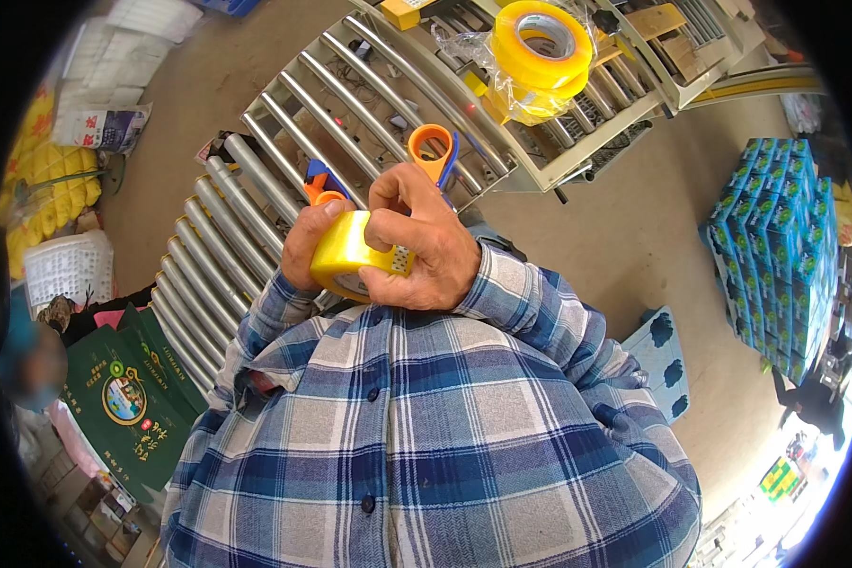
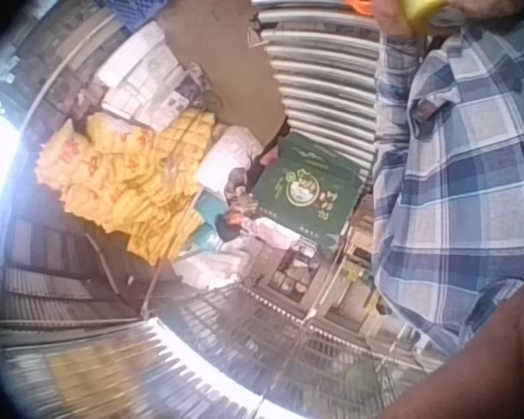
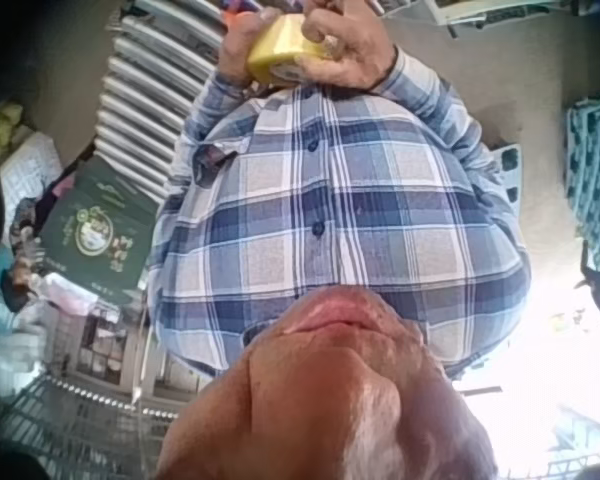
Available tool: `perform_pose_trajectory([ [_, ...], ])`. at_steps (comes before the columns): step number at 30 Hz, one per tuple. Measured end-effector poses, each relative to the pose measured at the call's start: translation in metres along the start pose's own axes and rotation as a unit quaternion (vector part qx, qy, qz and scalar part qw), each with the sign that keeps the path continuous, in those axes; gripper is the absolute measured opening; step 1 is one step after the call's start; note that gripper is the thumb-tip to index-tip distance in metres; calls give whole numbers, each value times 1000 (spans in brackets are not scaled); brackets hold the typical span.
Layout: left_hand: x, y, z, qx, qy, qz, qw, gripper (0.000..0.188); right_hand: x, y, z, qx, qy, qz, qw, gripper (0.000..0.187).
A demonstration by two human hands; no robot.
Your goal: The person assembles yellow tape rolls into orange and blue plastic dispensers. They repeatedly insert the tape roll into the dispenser, pull the tape through the slot, and place the completed unit on a nearby surface. The process is repeated multiple times with new tape rolls and dispensers.
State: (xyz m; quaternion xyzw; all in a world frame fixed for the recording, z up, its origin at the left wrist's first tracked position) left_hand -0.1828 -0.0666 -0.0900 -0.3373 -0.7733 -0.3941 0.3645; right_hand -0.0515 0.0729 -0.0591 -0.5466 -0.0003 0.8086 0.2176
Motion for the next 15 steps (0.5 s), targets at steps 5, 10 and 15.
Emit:
perform_pose_trajectory([
  [5,1,4,-2,45,7,-3,999,42,-12,-7,7,17,-36,-62,997,28],
  [10,-6,-3,4,-3,216,160,963,37,-19,-3,11,-3,-110,-64,992,22],
  [15,-20,-10,1,38,131,120,983,37,-16,-4,11,-8,-129,-54,990,26],
])
Point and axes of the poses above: each hand's wrist, its own z-axis towards the middle knuckle, its own y-axis out of the palm, x = y × z, the point moved 2 cm from there along z, towards the middle knuckle, and after that the axes turned 2 degrees about y, right-handed, at the moved point
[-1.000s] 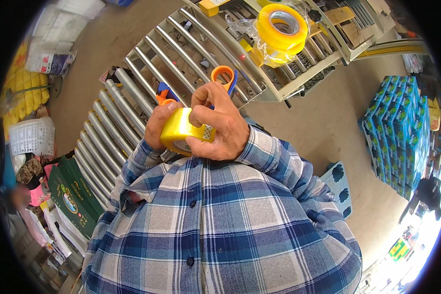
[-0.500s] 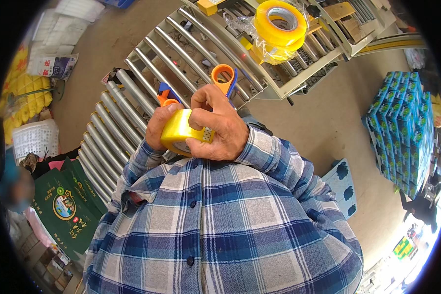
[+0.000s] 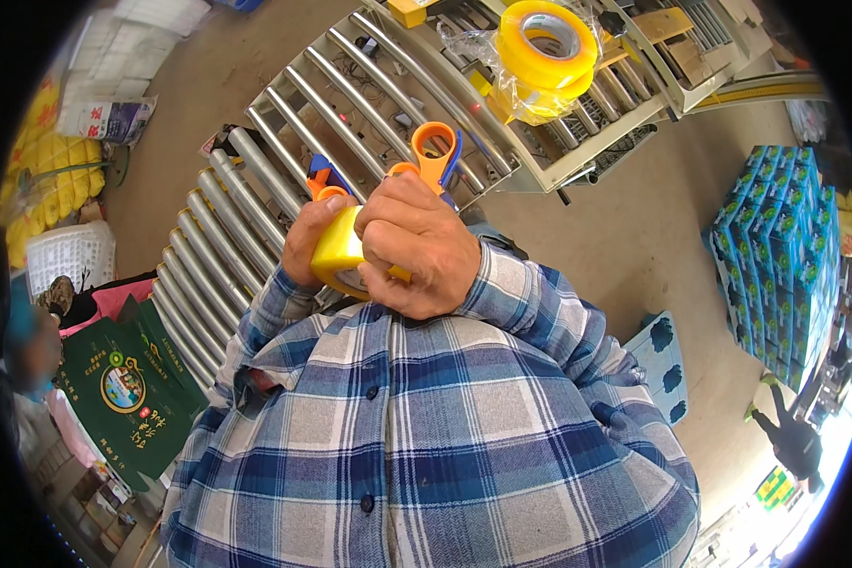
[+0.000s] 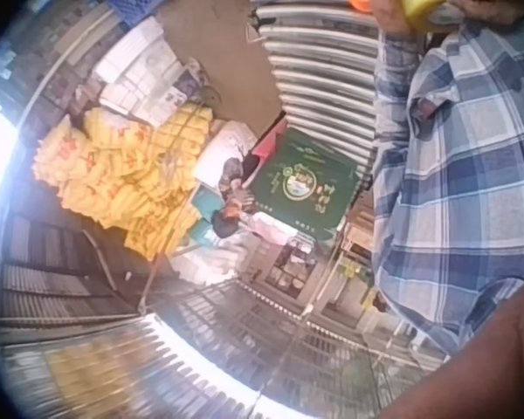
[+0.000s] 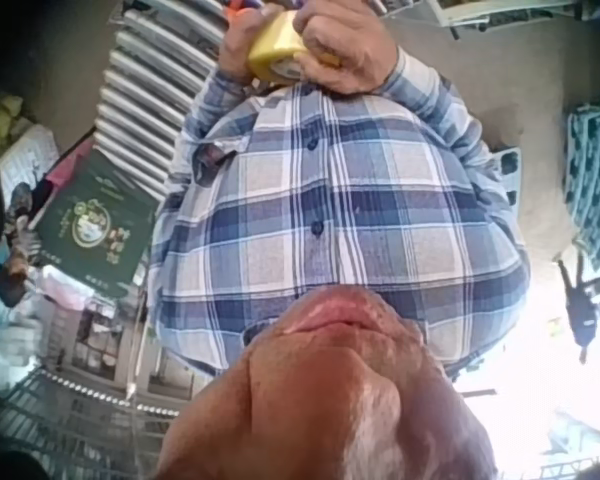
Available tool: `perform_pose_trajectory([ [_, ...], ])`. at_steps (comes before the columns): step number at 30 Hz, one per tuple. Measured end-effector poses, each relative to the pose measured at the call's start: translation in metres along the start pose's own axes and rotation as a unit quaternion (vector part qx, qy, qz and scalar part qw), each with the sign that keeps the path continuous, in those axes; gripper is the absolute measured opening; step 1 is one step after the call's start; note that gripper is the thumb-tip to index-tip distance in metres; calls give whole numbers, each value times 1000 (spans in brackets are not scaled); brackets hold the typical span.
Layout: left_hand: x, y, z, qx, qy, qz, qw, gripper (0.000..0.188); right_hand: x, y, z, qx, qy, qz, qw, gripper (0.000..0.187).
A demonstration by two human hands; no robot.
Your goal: The person assembles yellow tape rolls into orange and blue plastic dispensers. They repeatedly insert the tape roll into the dispenser, pull the tape through the slot, and place the completed unit on a nearby surface. The process is repeated multiple times with new tape rolls and dispensers.
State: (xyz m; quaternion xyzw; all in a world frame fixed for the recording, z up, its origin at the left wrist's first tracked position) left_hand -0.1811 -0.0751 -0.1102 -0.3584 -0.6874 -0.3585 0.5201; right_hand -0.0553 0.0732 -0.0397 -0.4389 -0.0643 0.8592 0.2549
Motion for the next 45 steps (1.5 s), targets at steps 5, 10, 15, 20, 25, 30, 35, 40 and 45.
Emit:
perform_pose_trajectory([
  [5,16,9,5,-44,-108,-134,984,42,2,0,-4,4,-1,-17,1000,29],
  [10,15,12,3,-25,-129,-157,979,43,-2,-2,-8,-3,-1,-66,998,29],
  [15,-1,7,-3,3,-147,-153,977,41,5,1,-14,22,60,-15,998,23],
  [20,-35,-6,-13,15,-123,-41,991,41,7,-2,-15,12,104,-8,994,24],
  [25,-9,14,-10,-24,-118,-101,988,39,6,-6,-26,7,122,7,992,24],
  [30,-2,29,-6,19,-98,-112,989,41,5,-12,-32,1,117,0,993,26],
  [35,-3,32,-7,18,-152,-172,973,44,4,-13,-34,23,106,1,994,26],
  [40,12,39,-9,24,-181,-160,970,44,4,-12,-34,21,108,37,993,23],
  [45,10,33,-11,32,-190,-153,969,44,7,-10,-36,21,105,52,993,23],
])
Point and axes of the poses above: each hand's wrist, its own z-axis towards the middle knuckle, its own y-axis out of the palm, x = y × z, the point moved 2 cm from there along z, towards the middle knuckle, and after that the axes turned 2 degrees about y, right-handed, at the moved point
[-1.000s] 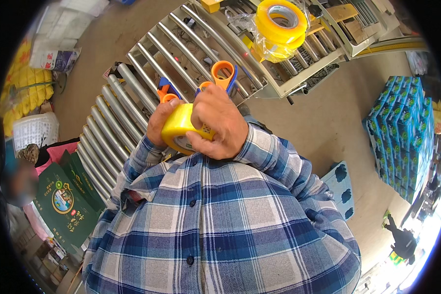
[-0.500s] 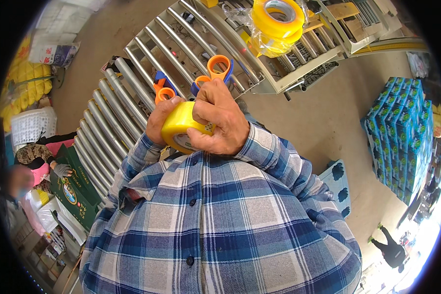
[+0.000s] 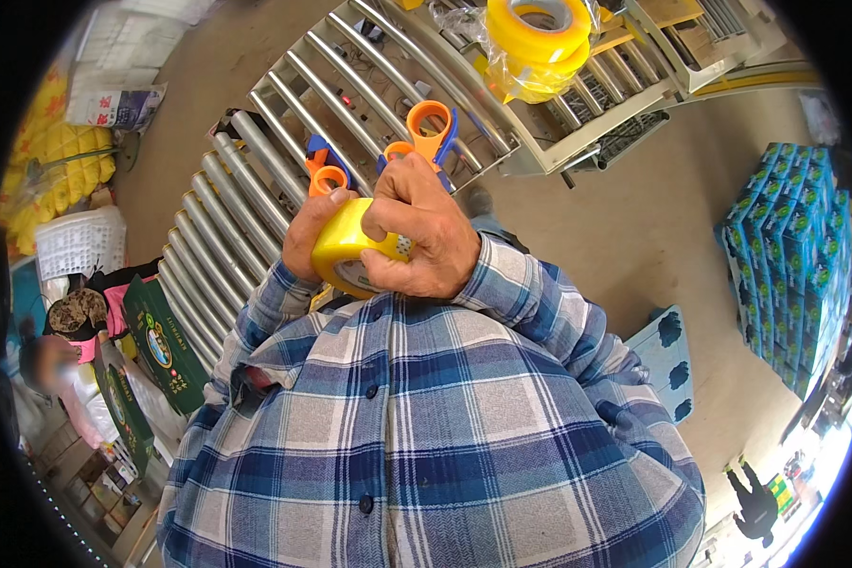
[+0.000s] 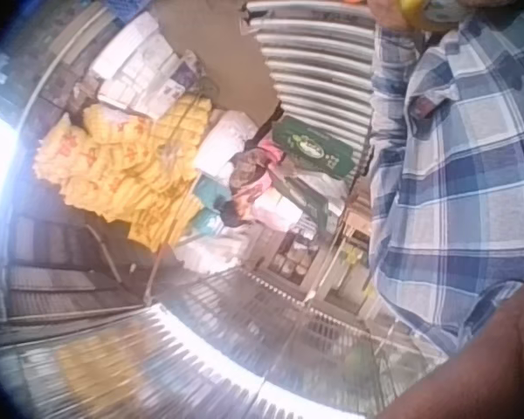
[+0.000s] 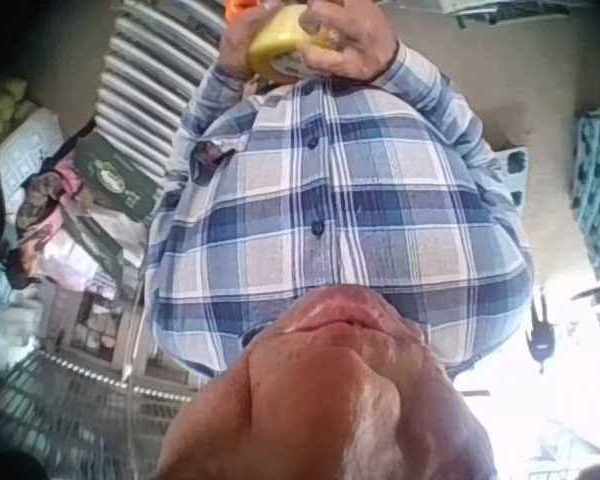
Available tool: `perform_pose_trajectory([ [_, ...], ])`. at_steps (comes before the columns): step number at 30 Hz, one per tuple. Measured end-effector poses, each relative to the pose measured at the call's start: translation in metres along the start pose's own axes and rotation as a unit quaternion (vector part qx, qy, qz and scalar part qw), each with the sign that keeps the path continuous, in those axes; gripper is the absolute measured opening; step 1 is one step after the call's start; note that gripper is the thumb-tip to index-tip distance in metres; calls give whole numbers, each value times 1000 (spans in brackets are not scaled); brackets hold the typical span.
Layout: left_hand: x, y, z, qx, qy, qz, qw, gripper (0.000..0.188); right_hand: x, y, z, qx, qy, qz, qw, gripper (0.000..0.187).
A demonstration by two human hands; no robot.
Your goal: The person assembles yellow tape rolls into orange and blue plastic dispensers. They repeatedly insert the tape roll into the dispenser, pull the tape through the slot, and place the completed unit on a nearby surface. The process is repeated multiple times with new tape rolls and dispensers.
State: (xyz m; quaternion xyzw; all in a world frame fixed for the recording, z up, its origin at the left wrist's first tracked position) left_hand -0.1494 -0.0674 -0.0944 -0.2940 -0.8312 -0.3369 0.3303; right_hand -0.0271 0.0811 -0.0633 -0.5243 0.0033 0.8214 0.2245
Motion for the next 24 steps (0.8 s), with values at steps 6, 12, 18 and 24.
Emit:
perform_pose_trajectory([
  [6,0,-3,-1,17,-23,-14,999,44,3,3,-2,11,7,-2,1000,25],
  [12,-5,-10,2,0,-21,-10,1000,45,3,6,-2,6,19,-3,1000,24],
  [18,-6,-14,2,-11,-28,5,1000,46,3,12,-4,24,28,25,999,22],
  [24,-3,-16,-1,-14,-41,-1,999,44,3,17,-5,24,31,23,999,22],
])
Point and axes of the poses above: each hand's wrist, its own z-axis towards the middle knuckle, its own y-axis out of the palm, x = y × z, the point moved 2 cm from there along z, towards the middle knuckle, and after that the axes turned 2 degrees about y, right-handed, at the moved point
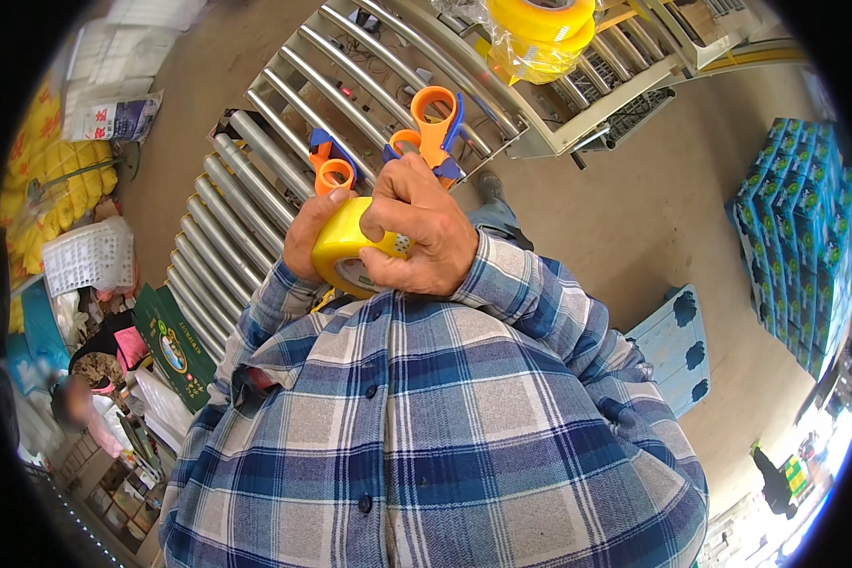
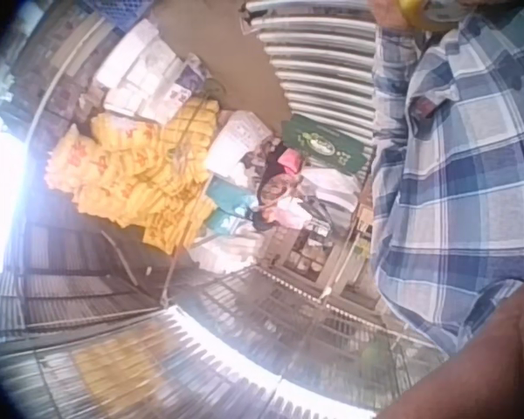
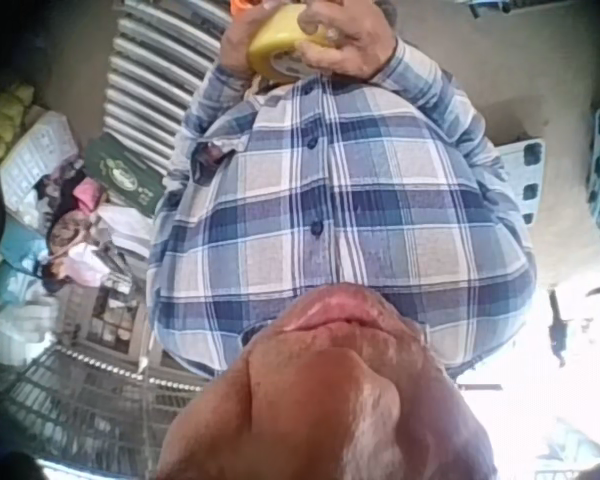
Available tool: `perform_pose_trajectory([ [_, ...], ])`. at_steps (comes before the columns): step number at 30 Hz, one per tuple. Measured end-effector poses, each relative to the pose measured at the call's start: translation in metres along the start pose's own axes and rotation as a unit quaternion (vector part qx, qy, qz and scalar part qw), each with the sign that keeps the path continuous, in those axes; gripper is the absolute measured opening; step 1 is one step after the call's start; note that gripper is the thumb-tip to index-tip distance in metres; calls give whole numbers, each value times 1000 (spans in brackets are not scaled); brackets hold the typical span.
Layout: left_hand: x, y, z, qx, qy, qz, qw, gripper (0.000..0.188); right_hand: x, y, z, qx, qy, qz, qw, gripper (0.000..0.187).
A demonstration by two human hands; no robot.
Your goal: The person assembles yellow tape rolls into orange and blue plastic dispensers. They repeatedly insert the tape roll into the dispenser, pull the tape through the slot, and place the completed unit on a nearby surface. The process is repeated multiple times with new tape rolls and dispensers.
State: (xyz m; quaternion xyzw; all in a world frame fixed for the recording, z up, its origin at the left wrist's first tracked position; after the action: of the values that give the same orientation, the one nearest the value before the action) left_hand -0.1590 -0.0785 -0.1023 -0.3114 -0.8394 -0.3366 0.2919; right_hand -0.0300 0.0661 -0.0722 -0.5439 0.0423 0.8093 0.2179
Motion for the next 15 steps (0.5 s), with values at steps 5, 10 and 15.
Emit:
perform_pose_trajectory([
  [5,1,3,-4,44,-26,-47,998,42,1,4,-1,3,-4,-3,1000,23],
  [10,2,-1,-2,32,-6,-34,999,40,3,3,-4,-8,-10,-8,1000,26],
  [15,24,-7,-10,47,232,232,943,36,-22,-13,16,14,5,-40,999,34],
])
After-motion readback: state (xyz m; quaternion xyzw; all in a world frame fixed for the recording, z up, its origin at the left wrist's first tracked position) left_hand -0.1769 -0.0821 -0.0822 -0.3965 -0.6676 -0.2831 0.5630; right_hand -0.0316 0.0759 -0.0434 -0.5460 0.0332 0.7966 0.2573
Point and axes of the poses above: each hand's wrist, its own z-axis towards the middle knuckle, its own y-axis out of the palm, x = y × z, the point moved 2 cm from there along z, towards the middle knuckle, and after that the axes turned 2 degrees about y, right-handed, at the moved point
